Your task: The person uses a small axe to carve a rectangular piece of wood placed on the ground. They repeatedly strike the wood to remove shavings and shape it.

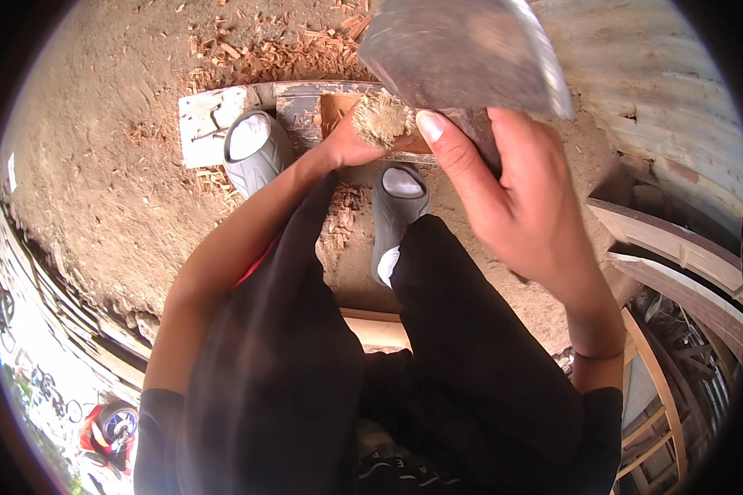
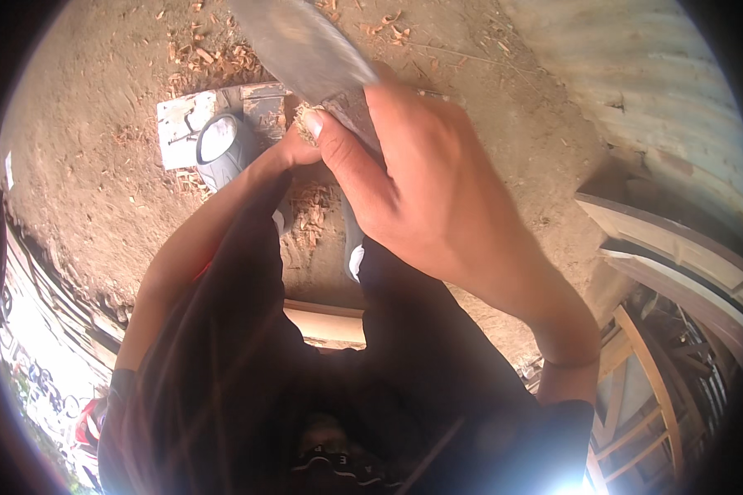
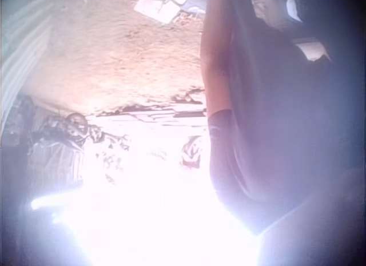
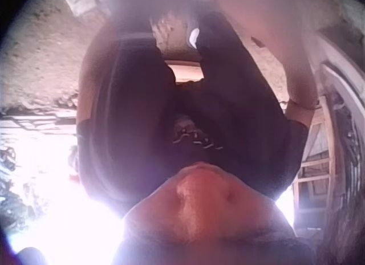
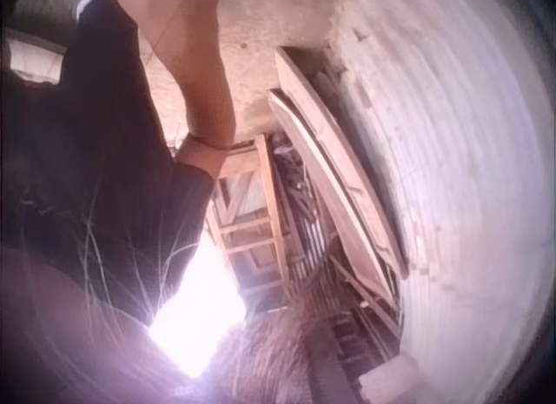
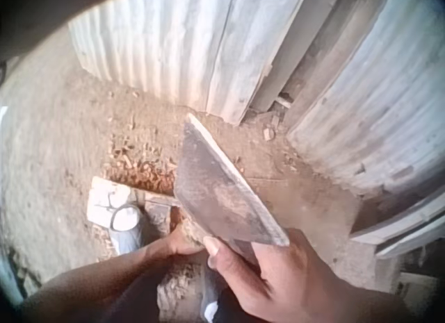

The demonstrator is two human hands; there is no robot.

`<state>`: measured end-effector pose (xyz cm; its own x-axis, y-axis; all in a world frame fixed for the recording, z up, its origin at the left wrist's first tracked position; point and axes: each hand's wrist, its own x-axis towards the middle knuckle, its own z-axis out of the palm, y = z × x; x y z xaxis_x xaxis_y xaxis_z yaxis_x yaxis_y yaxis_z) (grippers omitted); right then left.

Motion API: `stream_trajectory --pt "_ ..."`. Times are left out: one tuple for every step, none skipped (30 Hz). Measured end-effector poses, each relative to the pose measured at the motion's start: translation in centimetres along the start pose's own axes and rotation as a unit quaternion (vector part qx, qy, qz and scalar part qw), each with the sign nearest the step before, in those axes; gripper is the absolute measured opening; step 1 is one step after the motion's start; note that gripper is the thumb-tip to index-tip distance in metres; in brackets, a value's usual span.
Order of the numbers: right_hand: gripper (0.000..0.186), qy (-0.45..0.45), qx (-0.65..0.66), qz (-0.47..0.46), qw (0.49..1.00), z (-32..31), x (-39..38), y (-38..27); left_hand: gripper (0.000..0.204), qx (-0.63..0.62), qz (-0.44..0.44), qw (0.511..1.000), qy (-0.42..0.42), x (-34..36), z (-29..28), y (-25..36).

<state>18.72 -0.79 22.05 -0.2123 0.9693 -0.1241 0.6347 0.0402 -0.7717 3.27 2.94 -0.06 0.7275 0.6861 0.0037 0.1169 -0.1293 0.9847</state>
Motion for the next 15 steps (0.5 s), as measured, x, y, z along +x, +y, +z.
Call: stream_trajectory --pt "0.028 0.008 -0.007 0.012 1.0 0.3 -0.5 0.1 0.048 0.011 -0.028 0.999 -0.031 0.5 -0.1 0.6" --pt "0.027 -0.013 -0.015 0.028 0.999 0.9 -0.8 1.1 0.048 -0.024 -0.005 1.0 -0.011 0.4 0.2 0.1" --pt "0.026 -0.037 -0.023 0.041 0.998 1.5 -0.8 2.1 0.047 -0.058 0.019 0.998 0.009 0.3 0.3 -0.5" --pt "0.025 -0.079 -0.006 0.061 0.995 1.0 -0.8 2.3 0.047 -0.092 0.045 0.994 0.024 0.1 0.7 -1.1" --pt "0.025 -0.12 0.01 0.082 0.989 0.6 -0.8 2.6 0.047 -0.088 0.019 0.996 0.006 -0.1 0.7 -1.5" --pt "0.025 -0.163 0.027 0.099 0.981 0.5 -0.7 2.7 0.047 -0.081 -0.007 0.997 -0.007 -0.5 0.7 -2.1" --pt "0.029 -0.121 0.046 0.079 0.988 0.7 -0.9 2.6 0.047 0.119 0.104 0.986 0.056 -0.8 1.7 -4.0" --pt "0.026 -0.117 0.034 0.102 0.987 0.3 -1.1 1.8 0.048 0.003 0.055 0.998 0.032 -0.8 2.1 -4.1" --pt "0.024 -0.116 0.024 0.12 0.986 -0.6 -0.7 0.4 0.049 -0.109 0.003 0.994 0.012 -0.9 2.0 -3.9" --pt "0.023 -0.116 0.014 0.136 0.984 -1.0 -0.6 -0.4 0.05 -0.219 -0.049 0.975 -0.006 -1.0 2.0 -3.6" --pt "0.022 -0.086 -0.028 0.116 0.989 -0.9 -1.6 0.1 0.053 -0.203 -0.052 0.978 -0.015 -1.1 2.2 -3.7" --pt "0.021 -0.06 -0.012 0.095 0.994 -0.4 -2.6 0.2 0.055 -0.186 -0.051 0.981 -0.023 -1.3 2.4 -4.3" --pt "0.021 -0.034 0.005 0.072 0.997 0.5 -3.6 0.5 0.058 -0.153 -0.041 0.987 -0.027 -1.5 2.7 -5.1" --pt "0.021 -0.009 0.023 0.047 0.999 1.6 -4.4 1.4 0.06 -0.119 -0.032 0.992 -0.028 -1.8 3.0 -6.2" --pt "0.02 -0.032 0.016 0.036 0.999 2.4 -4.5 2.7 0.062 -0.066 -0.017 0.997 -0.022 -2.6 3.6 -8.3"
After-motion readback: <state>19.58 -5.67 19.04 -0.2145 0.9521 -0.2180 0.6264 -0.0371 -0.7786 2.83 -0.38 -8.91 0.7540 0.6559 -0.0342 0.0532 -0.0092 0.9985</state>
